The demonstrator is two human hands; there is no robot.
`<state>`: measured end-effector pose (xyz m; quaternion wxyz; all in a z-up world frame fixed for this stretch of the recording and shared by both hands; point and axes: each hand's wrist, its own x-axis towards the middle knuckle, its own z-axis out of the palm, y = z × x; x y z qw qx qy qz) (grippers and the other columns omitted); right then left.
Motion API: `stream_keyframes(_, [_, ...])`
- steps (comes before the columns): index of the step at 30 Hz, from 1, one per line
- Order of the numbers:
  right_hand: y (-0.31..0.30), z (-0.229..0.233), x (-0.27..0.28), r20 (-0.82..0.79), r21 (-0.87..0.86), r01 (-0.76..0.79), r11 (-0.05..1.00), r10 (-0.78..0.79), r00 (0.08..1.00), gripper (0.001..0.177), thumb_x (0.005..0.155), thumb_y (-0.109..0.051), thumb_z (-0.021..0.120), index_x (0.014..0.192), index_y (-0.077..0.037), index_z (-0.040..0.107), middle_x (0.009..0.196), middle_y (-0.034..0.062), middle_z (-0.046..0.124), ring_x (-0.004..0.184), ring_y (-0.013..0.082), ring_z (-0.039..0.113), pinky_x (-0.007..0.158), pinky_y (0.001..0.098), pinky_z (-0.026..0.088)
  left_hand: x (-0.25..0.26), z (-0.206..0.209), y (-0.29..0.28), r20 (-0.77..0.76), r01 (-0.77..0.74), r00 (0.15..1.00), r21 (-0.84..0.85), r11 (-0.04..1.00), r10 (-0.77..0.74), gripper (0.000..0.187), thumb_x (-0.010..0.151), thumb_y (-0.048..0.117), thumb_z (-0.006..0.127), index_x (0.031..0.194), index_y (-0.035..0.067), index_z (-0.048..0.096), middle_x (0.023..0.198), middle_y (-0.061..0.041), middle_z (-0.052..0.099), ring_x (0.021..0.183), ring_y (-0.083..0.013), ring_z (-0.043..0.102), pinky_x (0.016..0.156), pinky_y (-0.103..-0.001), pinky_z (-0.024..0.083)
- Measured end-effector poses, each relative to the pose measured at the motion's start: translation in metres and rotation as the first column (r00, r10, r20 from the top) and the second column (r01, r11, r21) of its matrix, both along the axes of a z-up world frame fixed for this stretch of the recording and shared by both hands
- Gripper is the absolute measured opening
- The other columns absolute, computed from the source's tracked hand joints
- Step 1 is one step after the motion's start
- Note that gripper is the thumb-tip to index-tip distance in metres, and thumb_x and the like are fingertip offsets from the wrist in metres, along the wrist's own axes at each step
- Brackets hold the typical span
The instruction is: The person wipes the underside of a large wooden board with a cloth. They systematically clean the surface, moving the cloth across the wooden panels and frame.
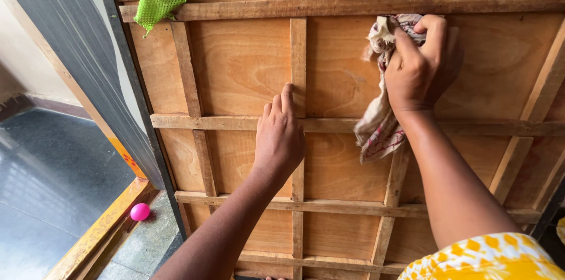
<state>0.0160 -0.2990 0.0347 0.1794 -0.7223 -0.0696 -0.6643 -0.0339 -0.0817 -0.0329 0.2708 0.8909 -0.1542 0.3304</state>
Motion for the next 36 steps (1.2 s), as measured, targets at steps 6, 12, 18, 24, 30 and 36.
stream_keyframes(6, [0.039,-0.009,0.034,0.119,-0.006,0.095,0.996,-0.093,0.989,0.011,0.103,0.003,0.065,0.111,-0.002,0.071,0.117,0.0104,0.06,0.105,0.018,0.063,0.076,0.031,0.06,0.007,-0.001,0.002,-0.002,-0.001,1.0,0.019,1.0,0.001,0.073,0.079,-0.01,0.049,0.15,-0.01,0.028,0.119,-0.023,0.056,0.109,-0.0365,0.054,0.099,-0.047,0.044])
stream_keyframes(12, [0.053,-0.015,0.03,-0.179,-0.275,-0.198,0.941,0.152,0.972,0.029,0.099,0.005,0.064,0.124,-0.007,0.069,0.124,0.0086,0.061,0.104,0.0205,0.064,0.069,0.0286,0.062,0.005,-0.001,-0.003,0.049,-0.007,0.999,-0.064,0.998,0.01,0.072,0.077,-0.011,0.049,0.147,-0.005,0.034,0.125,-0.024,0.057,0.114,-0.0397,0.054,0.101,-0.049,0.042])
stream_keyframes(18, [0.028,-0.02,0.048,-0.065,-0.094,-0.446,0.89,0.442,0.895,0.039,0.098,0.017,0.064,0.131,-0.003,0.068,0.141,0.0177,0.048,0.121,0.0281,0.061,0.078,0.0271,0.062,-0.002,0.006,-0.005,-0.015,0.0,1.0,-0.111,0.994,-0.002,0.069,0.076,-0.013,0.047,0.144,-0.001,0.038,0.125,-0.024,0.058,0.113,-0.0419,0.054,0.099,-0.05,0.043])
stream_keyframes(24, [0.032,-0.003,0.007,-0.168,-0.05,-0.096,0.994,0.087,0.982,0.042,0.082,0.01,0.071,0.122,-0.003,0.068,0.137,0.0152,0.048,0.118,0.0311,0.059,0.08,0.0362,0.064,0.003,0.004,0.003,0.029,0.051,0.998,-0.114,0.992,-0.048,0.069,0.076,-0.014,0.046,0.144,-0.001,0.039,0.123,-0.025,0.059,0.114,-0.0428,0.055,0.098,-0.049,0.045])
stream_keyframes(30, [0.073,0.003,-0.022,-0.517,-0.287,-0.344,0.894,0.158,0.841,0.048,0.084,0.012,0.066,0.129,-0.003,0.061,0.143,0.0155,0.046,0.112,0.0331,0.056,0.079,0.0407,0.06,0.005,0.004,0.005,0.03,0.058,0.998,-0.168,0.984,-0.054,0.067,0.077,-0.016,0.044,0.143,0.0,0.045,0.124,-0.026,0.061,0.118,-0.0422,0.056,0.101,-0.049,0.045])
stream_keyframes(36, [0.081,-0.022,-0.041,-0.538,-0.478,-0.269,0.836,-0.037,0.842,0.058,0.067,0.016,0.068,0.122,-0.001,0.062,0.131,0.0131,0.052,0.117,0.0347,0.053,0.099,0.0416,0.055,0.011,0.008,0.003,-0.074,0.012,0.997,-0.157,0.987,-0.024,0.066,0.082,-0.016,0.041,0.145,0.002,0.041,0.126,-0.024,0.06,0.12,-0.0377,0.058,0.103,-0.045,0.046])
